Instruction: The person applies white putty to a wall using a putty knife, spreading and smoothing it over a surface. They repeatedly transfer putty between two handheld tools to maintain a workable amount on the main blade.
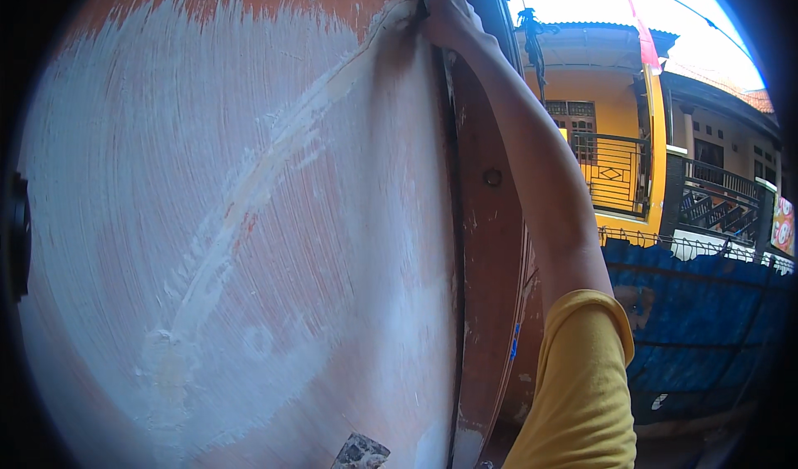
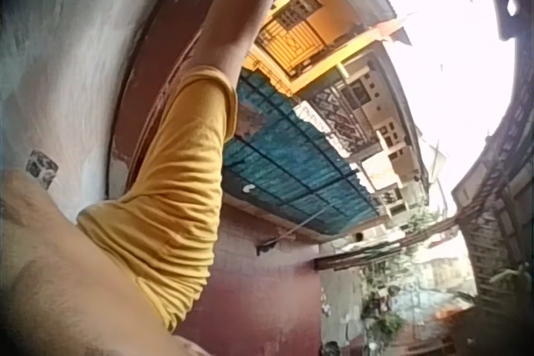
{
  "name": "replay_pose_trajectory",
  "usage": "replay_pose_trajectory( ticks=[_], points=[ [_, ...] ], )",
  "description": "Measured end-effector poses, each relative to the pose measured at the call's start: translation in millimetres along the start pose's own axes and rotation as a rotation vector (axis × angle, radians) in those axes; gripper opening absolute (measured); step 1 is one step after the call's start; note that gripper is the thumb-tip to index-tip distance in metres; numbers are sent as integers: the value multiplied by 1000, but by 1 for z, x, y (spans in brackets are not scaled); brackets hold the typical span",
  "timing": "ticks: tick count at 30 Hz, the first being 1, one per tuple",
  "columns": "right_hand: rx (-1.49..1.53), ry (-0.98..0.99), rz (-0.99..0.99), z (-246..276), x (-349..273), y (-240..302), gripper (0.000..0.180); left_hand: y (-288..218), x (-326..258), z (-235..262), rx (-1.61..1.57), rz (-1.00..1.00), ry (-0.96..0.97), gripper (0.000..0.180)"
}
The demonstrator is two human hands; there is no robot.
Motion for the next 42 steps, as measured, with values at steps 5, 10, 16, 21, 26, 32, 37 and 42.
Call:
replay_pose_trajectory(
  ticks=[5,10,16,21,26,32,37,42],
  points=[
    [-81,34,17,32,1,-3,29,-13,-14,-7,330,-183,-134,43],
    [-69,-56,-145,38,-4,-1,38,17,1,1,-70,53,114,34],
    [17,-110,-151,49,8,6,52,28,-2,-7,-437,237,-81,30],
    [-33,-86,-39,40,12,-1,49,44,-2,-20,-701,413,68,29],
    [-176,-120,250,41,14,15,26,27,7,-9,-568,227,83,28],
    [141,109,36,47,7,-8,17,6,-9,-2,-80,-84,-34,34],
    [64,121,60,67,-1,0,18,-10,-22,-1,183,-272,-131,43],
    [125,104,-100,64,-7,20,42,-3,-17,1,100,-180,-77,39]
  ],
)
Point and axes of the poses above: each hand's wrist, its own x-axis towards the middle knuckle, its own z-axis out of the back of the hand, y = z × x, the point moved 10 cm from there along x, towards the middle knuckle, and after that the axes turned 11 degrees about y, right-handed, at the moved point
